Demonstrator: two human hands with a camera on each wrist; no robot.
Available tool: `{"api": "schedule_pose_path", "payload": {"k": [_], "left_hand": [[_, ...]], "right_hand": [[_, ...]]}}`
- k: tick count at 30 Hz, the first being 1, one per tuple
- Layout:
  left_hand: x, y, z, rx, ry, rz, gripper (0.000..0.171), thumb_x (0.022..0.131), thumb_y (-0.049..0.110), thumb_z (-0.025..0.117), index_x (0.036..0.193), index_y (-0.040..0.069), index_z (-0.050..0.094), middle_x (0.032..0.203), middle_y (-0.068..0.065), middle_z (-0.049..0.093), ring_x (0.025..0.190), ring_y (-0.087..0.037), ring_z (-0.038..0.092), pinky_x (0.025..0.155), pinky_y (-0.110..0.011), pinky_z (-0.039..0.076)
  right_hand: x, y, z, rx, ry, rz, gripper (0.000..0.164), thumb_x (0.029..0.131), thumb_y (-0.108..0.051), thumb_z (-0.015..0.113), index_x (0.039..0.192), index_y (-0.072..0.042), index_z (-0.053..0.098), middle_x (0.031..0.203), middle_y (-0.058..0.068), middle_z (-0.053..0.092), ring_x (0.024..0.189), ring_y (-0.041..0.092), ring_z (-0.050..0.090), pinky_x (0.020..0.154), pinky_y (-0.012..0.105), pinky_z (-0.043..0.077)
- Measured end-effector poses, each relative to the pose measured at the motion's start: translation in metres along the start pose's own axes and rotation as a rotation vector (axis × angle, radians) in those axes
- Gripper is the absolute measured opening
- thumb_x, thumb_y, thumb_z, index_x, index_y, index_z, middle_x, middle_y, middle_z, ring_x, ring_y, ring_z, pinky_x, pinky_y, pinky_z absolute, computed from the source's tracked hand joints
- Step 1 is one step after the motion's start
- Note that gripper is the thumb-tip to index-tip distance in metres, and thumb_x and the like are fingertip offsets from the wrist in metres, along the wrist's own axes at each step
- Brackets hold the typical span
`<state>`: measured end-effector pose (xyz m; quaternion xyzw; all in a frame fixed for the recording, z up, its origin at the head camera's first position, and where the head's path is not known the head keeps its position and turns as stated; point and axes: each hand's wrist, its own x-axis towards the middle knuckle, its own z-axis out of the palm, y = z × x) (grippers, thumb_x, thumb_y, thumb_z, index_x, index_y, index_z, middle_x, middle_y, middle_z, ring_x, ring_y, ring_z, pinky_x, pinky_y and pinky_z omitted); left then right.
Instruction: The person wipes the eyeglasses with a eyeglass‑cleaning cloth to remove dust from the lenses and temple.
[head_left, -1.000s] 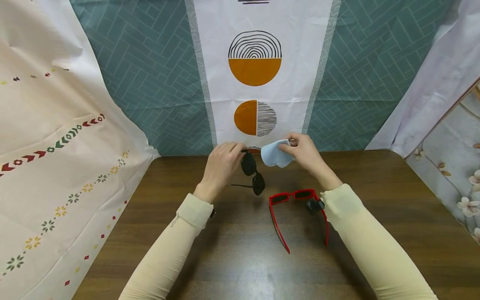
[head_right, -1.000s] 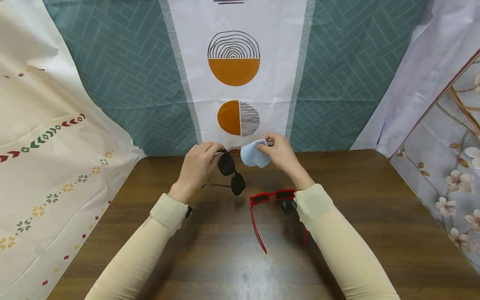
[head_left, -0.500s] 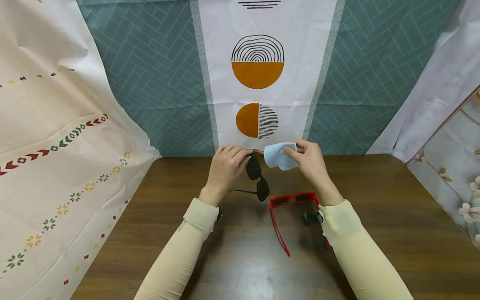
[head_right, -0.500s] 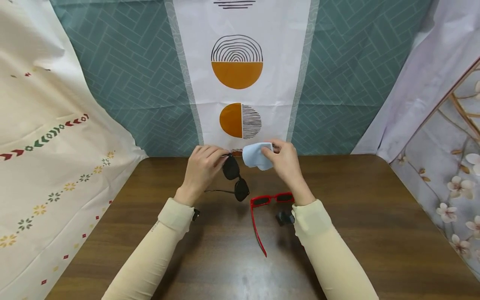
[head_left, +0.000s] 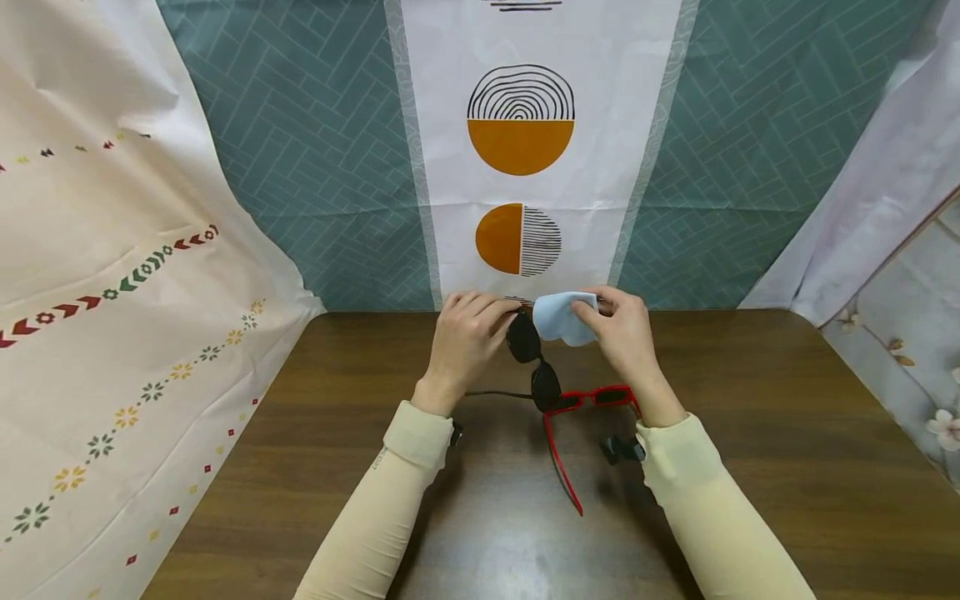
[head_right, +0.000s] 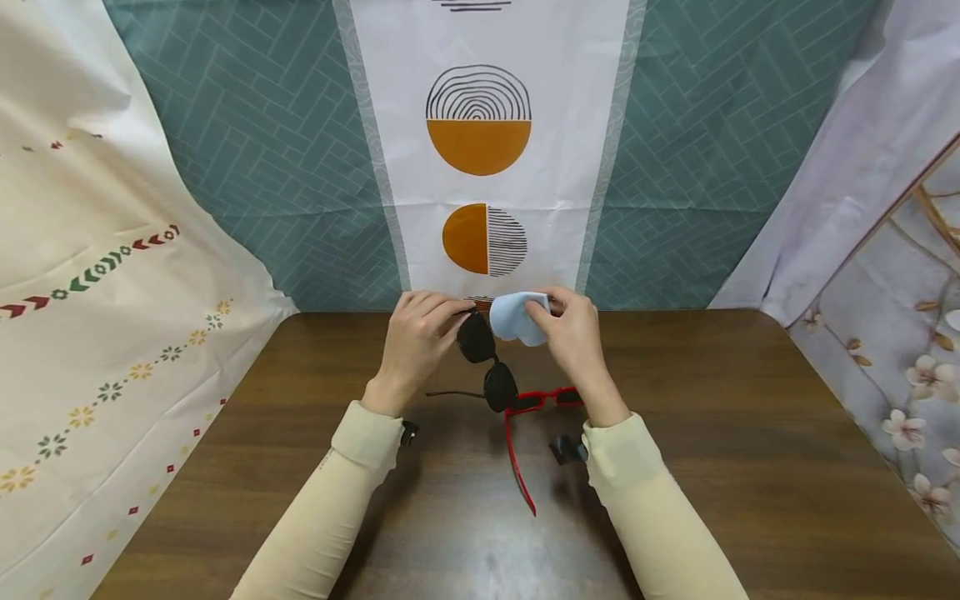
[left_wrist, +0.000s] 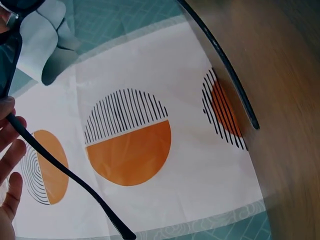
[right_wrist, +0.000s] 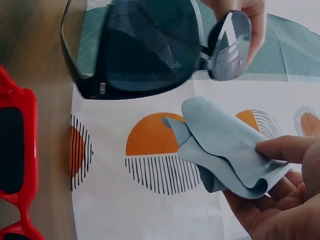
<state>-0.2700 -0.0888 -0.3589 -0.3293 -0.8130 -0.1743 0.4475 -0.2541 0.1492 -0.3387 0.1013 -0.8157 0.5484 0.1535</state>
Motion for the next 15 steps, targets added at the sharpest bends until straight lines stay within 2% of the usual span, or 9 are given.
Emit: {"api": "schedule_pose_path", "payload": {"k": [9, 15], "left_hand": [[-0.004, 0.004, 0.004, -0.051, 0.006, -0.04, 0.014, 0.095, 0.015, 0.079, 0.108, 0.013, 0.082, 0.1, 0.001, 0.078, 0.092, -0.021, 0.068, 0.081, -0.037, 0.045], [-0.004, 0.005, 0.007, -0.047, 0.021, -0.053, 0.014, 0.095, 0.016, 0.078, 0.108, 0.012, 0.082, 0.1, -0.001, 0.078, 0.092, -0.021, 0.069, 0.082, -0.037, 0.046]], "right_hand": [[-0.009, -0.004, 0.012, -0.038, 0.08, -0.152, 0.018, 0.096, -0.008, 0.075, 0.111, -0.001, 0.08, 0.103, 0.018, 0.078, 0.089, 0.028, 0.075, 0.069, 0.013, 0.052], [-0.017, -0.009, 0.018, -0.051, 0.074, -0.329, 0.017, 0.094, 0.002, 0.074, 0.11, -0.002, 0.081, 0.106, 0.014, 0.078, 0.083, 0.024, 0.074, 0.07, 0.009, 0.05]]}}
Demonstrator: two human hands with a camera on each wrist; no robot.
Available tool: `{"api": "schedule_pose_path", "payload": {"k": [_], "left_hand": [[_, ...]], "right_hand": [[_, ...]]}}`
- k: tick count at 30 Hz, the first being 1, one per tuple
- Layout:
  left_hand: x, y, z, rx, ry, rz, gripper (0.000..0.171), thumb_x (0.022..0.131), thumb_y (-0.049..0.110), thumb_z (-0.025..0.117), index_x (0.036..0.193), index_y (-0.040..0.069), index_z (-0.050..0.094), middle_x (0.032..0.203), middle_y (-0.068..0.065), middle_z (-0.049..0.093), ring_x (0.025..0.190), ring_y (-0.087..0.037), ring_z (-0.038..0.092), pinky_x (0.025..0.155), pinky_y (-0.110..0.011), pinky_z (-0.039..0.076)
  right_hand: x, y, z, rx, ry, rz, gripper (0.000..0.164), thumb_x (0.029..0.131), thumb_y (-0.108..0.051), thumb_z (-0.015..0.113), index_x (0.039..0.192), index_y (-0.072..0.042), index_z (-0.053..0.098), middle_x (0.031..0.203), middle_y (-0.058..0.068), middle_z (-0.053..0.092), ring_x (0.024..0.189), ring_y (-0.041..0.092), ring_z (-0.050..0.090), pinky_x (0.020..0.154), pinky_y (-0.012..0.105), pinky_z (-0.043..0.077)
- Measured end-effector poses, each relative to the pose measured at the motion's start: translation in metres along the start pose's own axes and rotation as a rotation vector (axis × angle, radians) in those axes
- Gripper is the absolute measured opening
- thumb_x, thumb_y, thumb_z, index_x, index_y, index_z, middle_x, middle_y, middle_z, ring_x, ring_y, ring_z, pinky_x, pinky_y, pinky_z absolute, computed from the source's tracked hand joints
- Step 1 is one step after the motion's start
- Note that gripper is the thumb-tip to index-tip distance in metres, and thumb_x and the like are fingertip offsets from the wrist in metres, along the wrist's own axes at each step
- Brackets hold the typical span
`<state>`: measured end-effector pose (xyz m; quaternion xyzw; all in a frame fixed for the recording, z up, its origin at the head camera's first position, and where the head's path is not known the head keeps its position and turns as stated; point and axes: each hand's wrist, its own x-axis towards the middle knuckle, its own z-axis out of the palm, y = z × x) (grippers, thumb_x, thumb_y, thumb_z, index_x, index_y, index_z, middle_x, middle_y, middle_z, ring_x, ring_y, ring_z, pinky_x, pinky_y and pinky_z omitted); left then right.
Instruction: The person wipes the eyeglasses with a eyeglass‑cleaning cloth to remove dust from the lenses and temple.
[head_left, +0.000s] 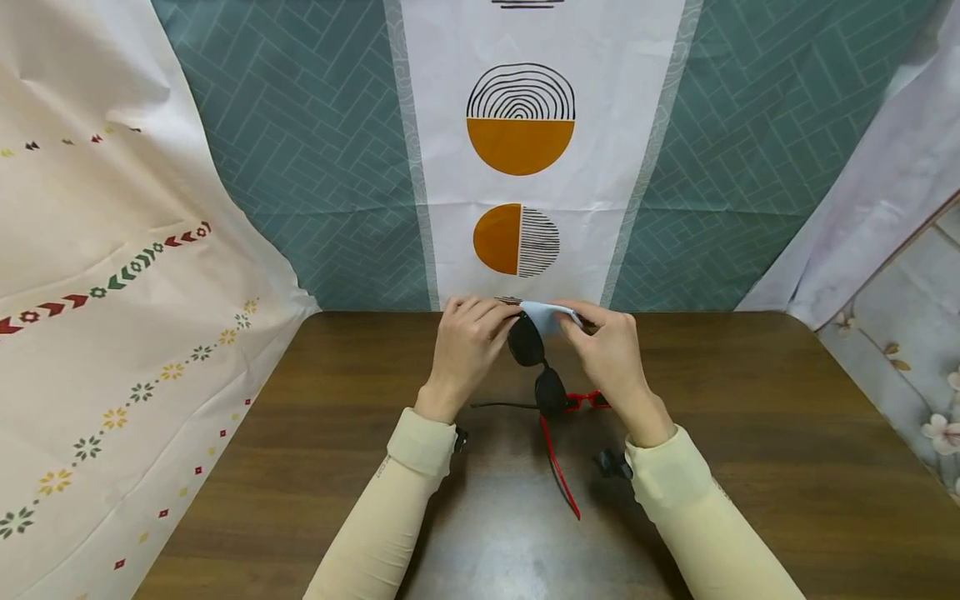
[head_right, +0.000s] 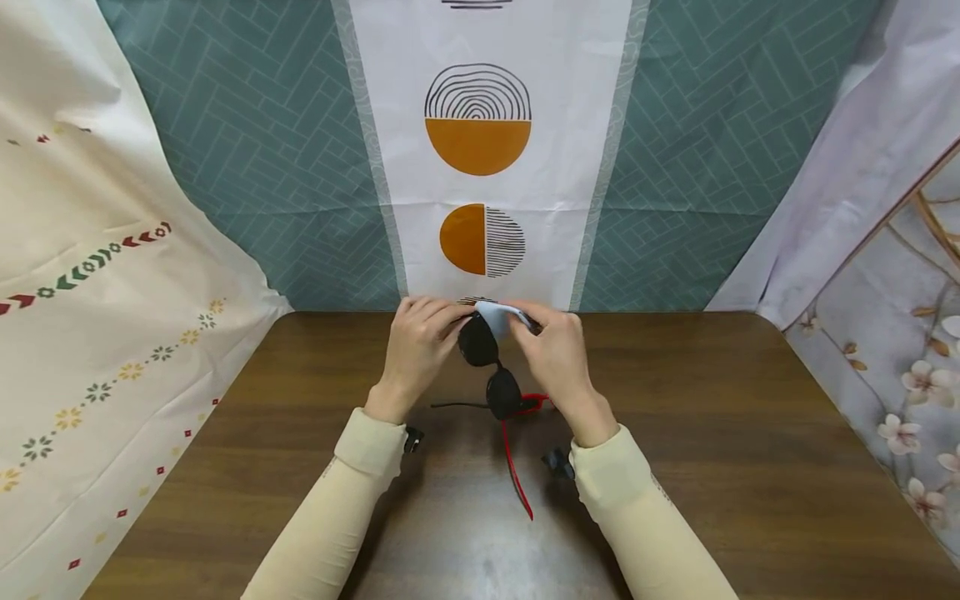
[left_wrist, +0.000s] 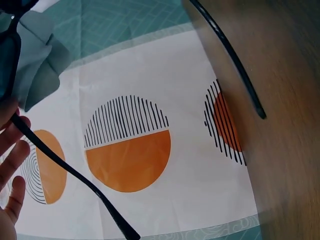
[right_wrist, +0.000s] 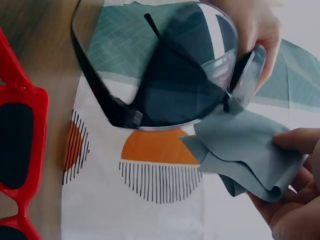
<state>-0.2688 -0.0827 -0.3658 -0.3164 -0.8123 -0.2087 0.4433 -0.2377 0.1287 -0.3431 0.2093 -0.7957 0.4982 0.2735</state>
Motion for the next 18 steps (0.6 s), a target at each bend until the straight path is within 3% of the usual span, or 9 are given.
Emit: {"api": "schedule_pose_path", "payload": {"k": [7, 18], "left_hand": [[0.001, 0.0, 0.0, 0.013, 0.042, -0.031, 0.014, 0.095, 0.016, 0.079, 0.108, 0.011, 0.082, 0.1, -0.002, 0.079, 0.092, -0.021, 0.071, 0.083, -0.038, 0.047], [0.001, 0.001, 0.0, 0.021, 0.074, -0.044, 0.013, 0.095, 0.015, 0.079, 0.107, 0.01, 0.082, 0.097, -0.004, 0.079, 0.089, -0.023, 0.071, 0.085, -0.041, 0.048]], "right_hand": [[-0.003, -0.005, 0.003, 0.044, -0.086, -0.112, 0.021, 0.092, 0.006, 0.075, 0.11, -0.003, 0.081, 0.107, 0.009, 0.076, 0.088, 0.019, 0.068, 0.073, 0.014, 0.051], [-0.006, -0.011, 0.007, 0.031, -0.239, -0.17, 0.026, 0.091, 0.005, 0.077, 0.116, -0.003, 0.079, 0.116, 0.009, 0.07, 0.108, 0.026, 0.065, 0.083, 0.02, 0.055]]}}
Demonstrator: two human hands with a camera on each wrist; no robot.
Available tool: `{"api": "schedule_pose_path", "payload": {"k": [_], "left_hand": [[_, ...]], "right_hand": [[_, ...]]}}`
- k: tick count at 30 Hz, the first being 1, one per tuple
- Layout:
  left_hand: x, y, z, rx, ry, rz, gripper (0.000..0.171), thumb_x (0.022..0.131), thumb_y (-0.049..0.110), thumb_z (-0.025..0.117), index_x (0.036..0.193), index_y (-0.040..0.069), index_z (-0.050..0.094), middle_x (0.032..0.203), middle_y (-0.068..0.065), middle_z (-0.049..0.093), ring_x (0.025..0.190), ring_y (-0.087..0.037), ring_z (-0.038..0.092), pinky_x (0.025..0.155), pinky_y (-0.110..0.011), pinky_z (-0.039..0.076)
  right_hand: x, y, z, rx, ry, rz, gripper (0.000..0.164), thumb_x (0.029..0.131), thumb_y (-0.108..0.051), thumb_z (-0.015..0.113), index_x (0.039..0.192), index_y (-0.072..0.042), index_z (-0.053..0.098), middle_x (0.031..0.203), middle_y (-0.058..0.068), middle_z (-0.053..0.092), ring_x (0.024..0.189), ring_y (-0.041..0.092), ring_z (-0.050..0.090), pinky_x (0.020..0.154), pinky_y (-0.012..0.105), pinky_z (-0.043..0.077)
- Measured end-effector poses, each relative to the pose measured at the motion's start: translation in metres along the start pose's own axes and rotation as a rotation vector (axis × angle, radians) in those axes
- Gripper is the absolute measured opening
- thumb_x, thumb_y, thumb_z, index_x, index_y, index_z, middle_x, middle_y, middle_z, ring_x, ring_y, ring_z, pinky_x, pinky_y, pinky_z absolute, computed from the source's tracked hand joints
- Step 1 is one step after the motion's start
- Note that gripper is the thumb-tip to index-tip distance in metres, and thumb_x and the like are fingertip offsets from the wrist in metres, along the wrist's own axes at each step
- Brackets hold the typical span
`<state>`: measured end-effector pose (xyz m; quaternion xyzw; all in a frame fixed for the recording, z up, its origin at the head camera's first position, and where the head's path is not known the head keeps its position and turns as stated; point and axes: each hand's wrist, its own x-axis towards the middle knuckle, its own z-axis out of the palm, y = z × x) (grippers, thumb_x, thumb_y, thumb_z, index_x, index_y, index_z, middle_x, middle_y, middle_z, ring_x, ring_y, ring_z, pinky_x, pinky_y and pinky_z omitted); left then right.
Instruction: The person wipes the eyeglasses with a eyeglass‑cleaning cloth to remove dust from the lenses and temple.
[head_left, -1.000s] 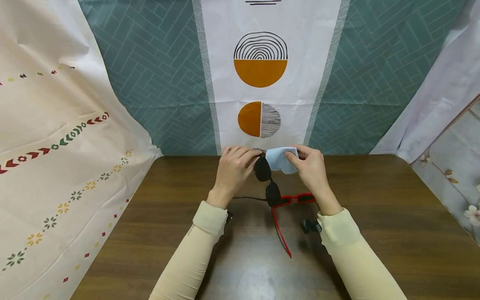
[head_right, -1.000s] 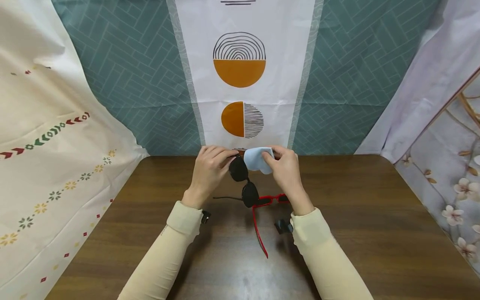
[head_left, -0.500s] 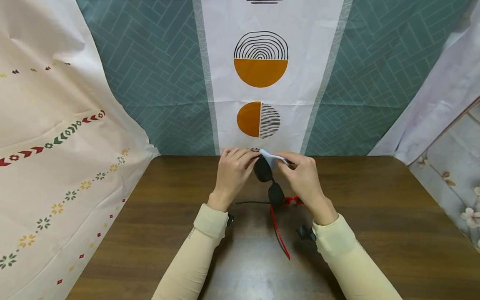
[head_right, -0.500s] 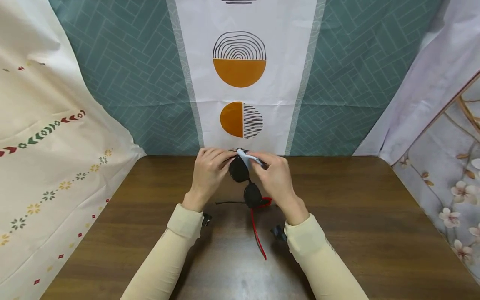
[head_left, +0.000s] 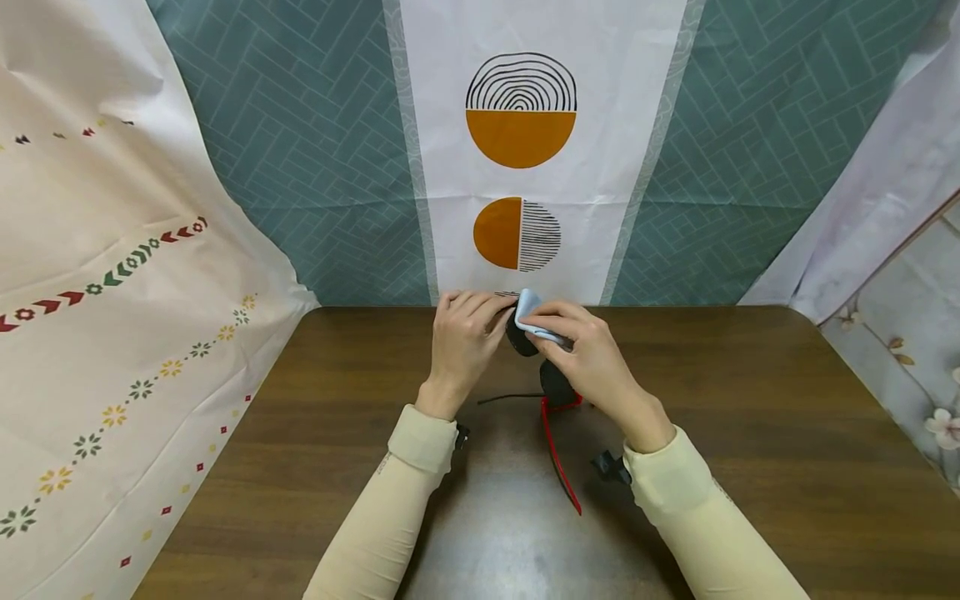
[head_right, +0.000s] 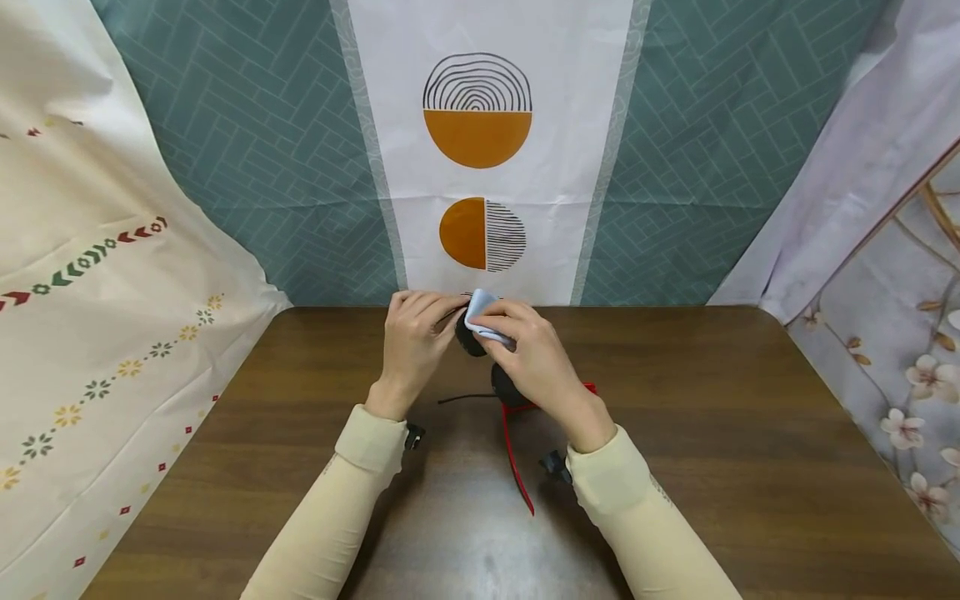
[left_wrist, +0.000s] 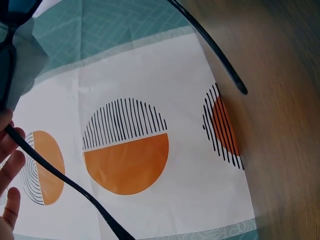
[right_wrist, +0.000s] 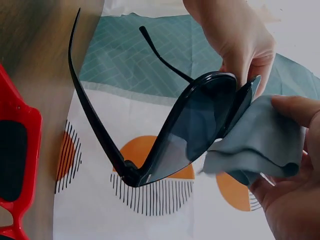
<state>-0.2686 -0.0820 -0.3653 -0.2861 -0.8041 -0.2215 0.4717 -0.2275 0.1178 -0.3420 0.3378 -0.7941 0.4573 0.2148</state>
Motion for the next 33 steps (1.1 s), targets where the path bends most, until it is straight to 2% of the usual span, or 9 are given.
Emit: {"api": "schedule_pose_path", "payload": {"k": [7, 13, 16, 19, 24, 30, 33], "left_hand": [[0.0, 0.001, 0.0, 0.002, 0.011, 0.005, 0.013, 0.095, 0.015, 0.079, 0.107, 0.01, 0.082, 0.097, -0.004, 0.079, 0.088, -0.022, 0.071, 0.086, -0.041, 0.047], [0.0, 0.0, 0.001, 0.008, 0.03, 0.006, 0.012, 0.093, 0.012, 0.08, 0.105, 0.01, 0.083, 0.096, -0.003, 0.079, 0.087, -0.021, 0.072, 0.086, -0.041, 0.048], [0.001, 0.0, 0.001, 0.007, 0.032, 0.009, 0.013, 0.093, 0.01, 0.08, 0.106, 0.01, 0.083, 0.096, -0.003, 0.079, 0.087, -0.021, 0.072, 0.086, -0.041, 0.048], [0.001, 0.0, 0.001, 0.006, 0.029, 0.01, 0.013, 0.093, 0.011, 0.08, 0.106, 0.01, 0.083, 0.096, -0.003, 0.079, 0.087, -0.021, 0.072, 0.086, -0.041, 0.048], [0.0, 0.001, 0.001, -0.01, 0.022, 0.015, 0.012, 0.094, 0.012, 0.08, 0.105, 0.01, 0.083, 0.096, -0.003, 0.079, 0.088, -0.022, 0.072, 0.088, -0.043, 0.047], [0.0, 0.003, 0.002, -0.029, 0.007, 0.022, 0.013, 0.094, 0.012, 0.079, 0.107, 0.011, 0.083, 0.097, -0.003, 0.079, 0.089, -0.021, 0.071, 0.09, -0.043, 0.046], [0.0, 0.004, 0.002, -0.038, 0.003, 0.031, 0.014, 0.095, 0.011, 0.078, 0.108, 0.011, 0.083, 0.099, -0.003, 0.079, 0.09, -0.021, 0.071, 0.09, -0.043, 0.046]], "right_hand": [[0.0, -0.002, 0.0, 0.005, -0.012, -0.02, 0.027, 0.091, 0.003, 0.077, 0.117, -0.002, 0.079, 0.118, 0.008, 0.069, 0.11, 0.026, 0.064, 0.084, 0.02, 0.054], [-0.001, -0.002, -0.003, -0.006, -0.117, -0.019, 0.026, 0.1, -0.006, 0.069, 0.126, -0.003, 0.075, 0.127, 0.007, 0.063, 0.122, 0.024, 0.056, 0.097, 0.035, 0.05], [0.0, -0.002, -0.005, -0.008, -0.172, -0.016, 0.028, 0.103, -0.007, 0.065, 0.13, -0.003, 0.072, 0.129, 0.007, 0.059, 0.12, 0.024, 0.053, 0.092, 0.037, 0.05], [0.0, -0.003, -0.007, 0.001, -0.193, -0.003, 0.028, 0.104, -0.007, 0.064, 0.13, -0.003, 0.072, 0.128, 0.007, 0.06, 0.116, 0.023, 0.054, 0.087, 0.035, 0.05], [0.0, -0.005, -0.01, 0.037, -0.175, 0.01, 0.025, 0.104, -0.007, 0.062, 0.126, -0.008, 0.075, 0.126, 0.004, 0.068, 0.115, 0.021, 0.06, 0.093, 0.033, 0.051], [0.001, -0.005, -0.012, 0.1, -0.123, 0.062, 0.019, 0.104, -0.008, 0.064, 0.119, -0.008, 0.076, 0.112, 0.003, 0.074, 0.093, 0.017, 0.065, 0.078, 0.029, 0.053], [0.001, -0.004, -0.011, 0.138, -0.084, 0.114, 0.018, 0.103, -0.008, 0.066, 0.118, -0.006, 0.076, 0.112, 0.006, 0.075, 0.09, 0.018, 0.066, 0.076, 0.026, 0.054]]}}
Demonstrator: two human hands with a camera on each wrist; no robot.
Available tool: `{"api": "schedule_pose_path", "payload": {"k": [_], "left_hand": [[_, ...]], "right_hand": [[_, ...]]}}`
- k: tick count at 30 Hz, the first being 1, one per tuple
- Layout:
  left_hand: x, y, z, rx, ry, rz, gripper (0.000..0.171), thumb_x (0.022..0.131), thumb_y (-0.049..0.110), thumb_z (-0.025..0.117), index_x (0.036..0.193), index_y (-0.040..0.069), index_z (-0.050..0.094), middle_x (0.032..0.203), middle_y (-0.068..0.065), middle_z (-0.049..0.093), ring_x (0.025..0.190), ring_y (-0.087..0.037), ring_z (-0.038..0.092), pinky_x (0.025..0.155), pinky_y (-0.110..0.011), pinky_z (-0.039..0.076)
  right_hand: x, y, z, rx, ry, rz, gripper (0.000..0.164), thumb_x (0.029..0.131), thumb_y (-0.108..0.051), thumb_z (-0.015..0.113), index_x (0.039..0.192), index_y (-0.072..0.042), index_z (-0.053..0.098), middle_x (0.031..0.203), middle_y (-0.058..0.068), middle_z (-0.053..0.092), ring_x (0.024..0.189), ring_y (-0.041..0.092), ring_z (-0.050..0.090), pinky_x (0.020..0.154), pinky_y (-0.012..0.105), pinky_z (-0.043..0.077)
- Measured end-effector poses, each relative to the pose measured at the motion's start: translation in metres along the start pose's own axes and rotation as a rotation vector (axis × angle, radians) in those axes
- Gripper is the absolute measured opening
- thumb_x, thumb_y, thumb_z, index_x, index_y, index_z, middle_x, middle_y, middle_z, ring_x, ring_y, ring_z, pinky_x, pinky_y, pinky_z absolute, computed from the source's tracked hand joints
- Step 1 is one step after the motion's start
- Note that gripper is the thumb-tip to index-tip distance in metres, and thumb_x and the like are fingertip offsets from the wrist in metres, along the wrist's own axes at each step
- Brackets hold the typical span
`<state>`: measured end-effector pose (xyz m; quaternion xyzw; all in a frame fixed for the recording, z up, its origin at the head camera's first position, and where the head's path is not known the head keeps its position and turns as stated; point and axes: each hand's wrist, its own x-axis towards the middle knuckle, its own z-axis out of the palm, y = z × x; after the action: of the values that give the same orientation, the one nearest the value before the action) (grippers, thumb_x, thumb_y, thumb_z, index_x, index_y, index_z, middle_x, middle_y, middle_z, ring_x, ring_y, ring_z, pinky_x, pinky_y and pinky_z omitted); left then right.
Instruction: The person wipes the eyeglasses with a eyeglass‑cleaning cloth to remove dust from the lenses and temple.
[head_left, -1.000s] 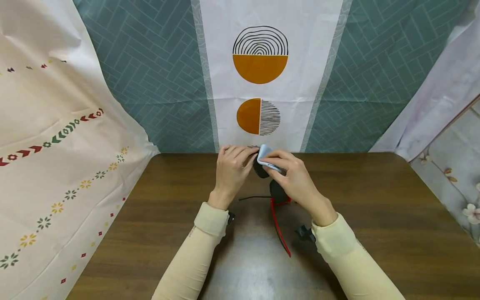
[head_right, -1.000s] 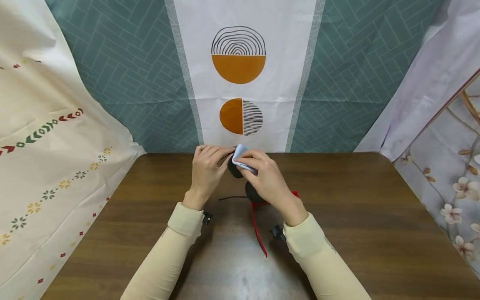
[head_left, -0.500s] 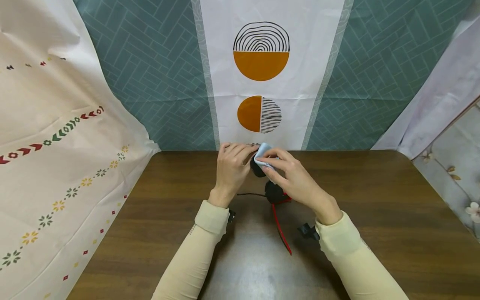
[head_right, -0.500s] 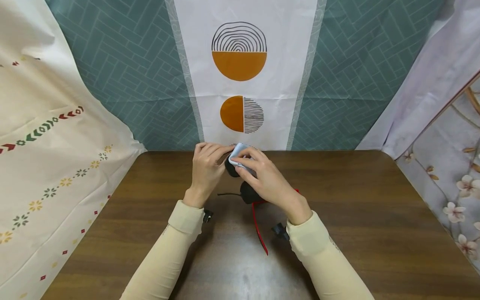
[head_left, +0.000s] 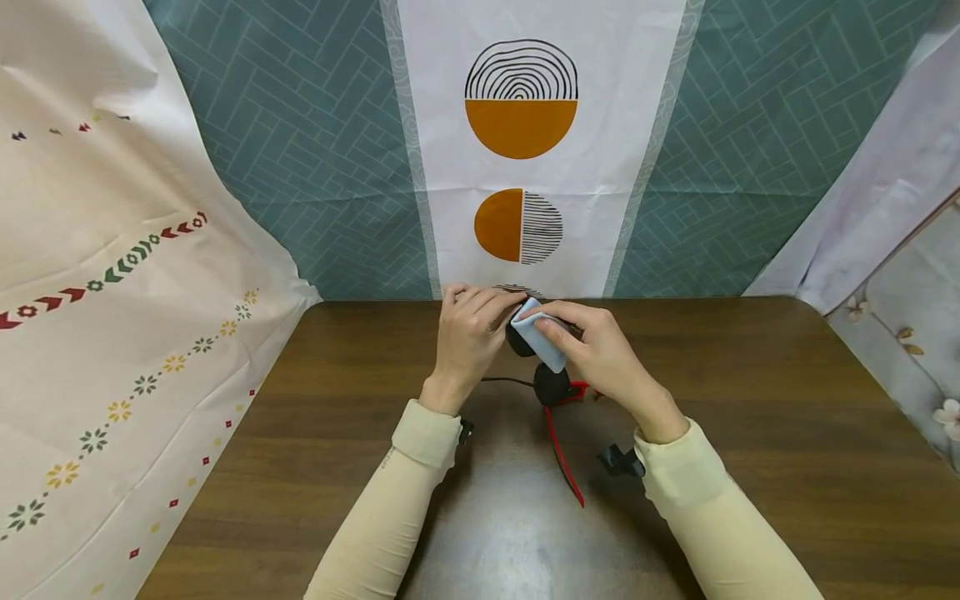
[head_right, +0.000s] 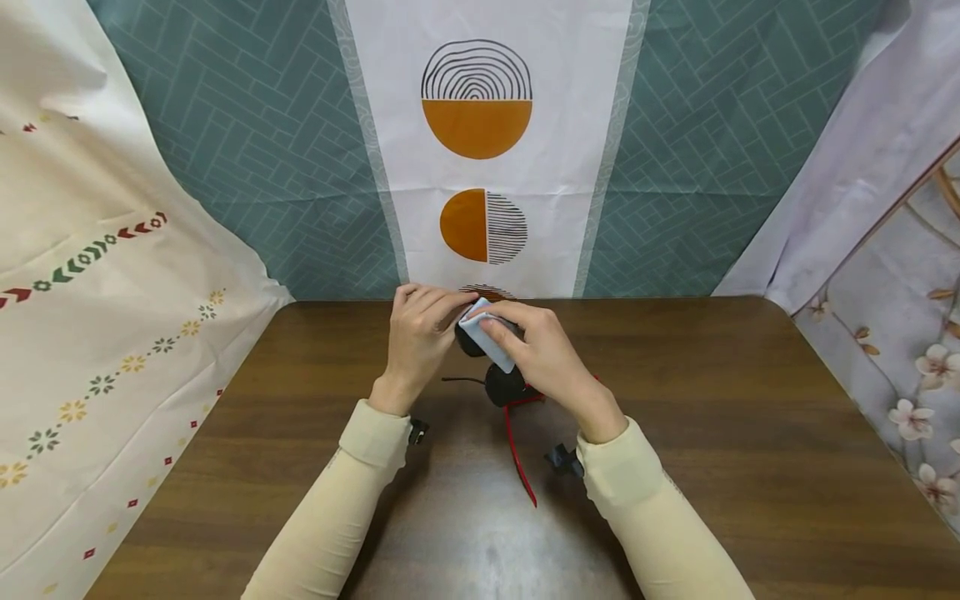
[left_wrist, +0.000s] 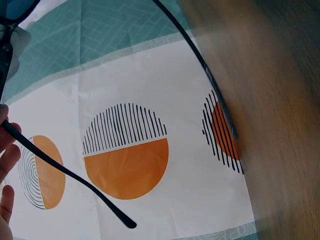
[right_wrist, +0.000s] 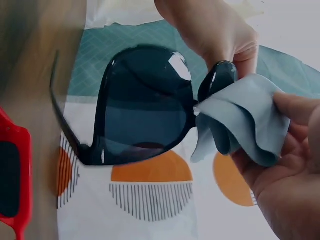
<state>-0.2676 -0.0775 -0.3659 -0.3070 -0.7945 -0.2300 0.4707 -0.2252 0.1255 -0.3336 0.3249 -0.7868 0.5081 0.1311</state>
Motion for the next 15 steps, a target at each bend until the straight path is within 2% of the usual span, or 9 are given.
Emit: {"api": "schedule_pose_path", "payload": {"k": [3, 8, 11, 15], "left_hand": [[0.0, 0.001, 0.0, -0.019, 0.0, 0.004, 0.014, 0.096, 0.011, 0.077, 0.109, 0.012, 0.082, 0.1, -0.003, 0.079, 0.091, -0.021, 0.071, 0.09, -0.043, 0.045], [0.001, 0.004, 0.0, -0.062, 0.005, 0.008, 0.015, 0.096, 0.015, 0.077, 0.11, 0.011, 0.082, 0.1, -0.003, 0.079, 0.092, -0.021, 0.071, 0.09, -0.044, 0.045], [0.001, 0.005, -0.001, -0.073, 0.003, 0.005, 0.015, 0.096, 0.015, 0.078, 0.11, 0.01, 0.082, 0.1, -0.003, 0.079, 0.093, -0.021, 0.071, 0.091, -0.045, 0.044], [0.002, 0.007, -0.001, -0.076, -0.001, -0.008, 0.015, 0.096, 0.014, 0.078, 0.11, 0.01, 0.082, 0.101, -0.003, 0.079, 0.093, -0.021, 0.071, 0.092, -0.045, 0.043]], "right_hand": [[0.0, 0.002, 0.003, 0.04, 0.067, 0.008, 0.018, 0.1, -0.004, 0.068, 0.116, -0.002, 0.076, 0.112, 0.011, 0.074, 0.09, 0.018, 0.065, 0.074, 0.022, 0.053], [0.002, 0.008, 0.007, 0.065, 0.192, -0.087, 0.017, 0.095, 0.004, 0.071, 0.11, 0.0, 0.077, 0.104, 0.011, 0.072, 0.087, 0.017, 0.061, 0.07, 0.02, 0.05], [0.002, 0.01, 0.009, 0.033, 0.243, -0.135, 0.019, 0.094, 0.005, 0.072, 0.112, 0.0, 0.076, 0.105, 0.011, 0.07, 0.089, 0.018, 0.06, 0.074, 0.02, 0.049], [0.003, 0.012, 0.012, -0.04, 0.3, -0.157, 0.023, 0.093, 0.005, 0.074, 0.115, 0.003, 0.067, 0.108, 0.015, 0.066, 0.086, 0.021, 0.06, 0.075, 0.02, 0.048]]}}
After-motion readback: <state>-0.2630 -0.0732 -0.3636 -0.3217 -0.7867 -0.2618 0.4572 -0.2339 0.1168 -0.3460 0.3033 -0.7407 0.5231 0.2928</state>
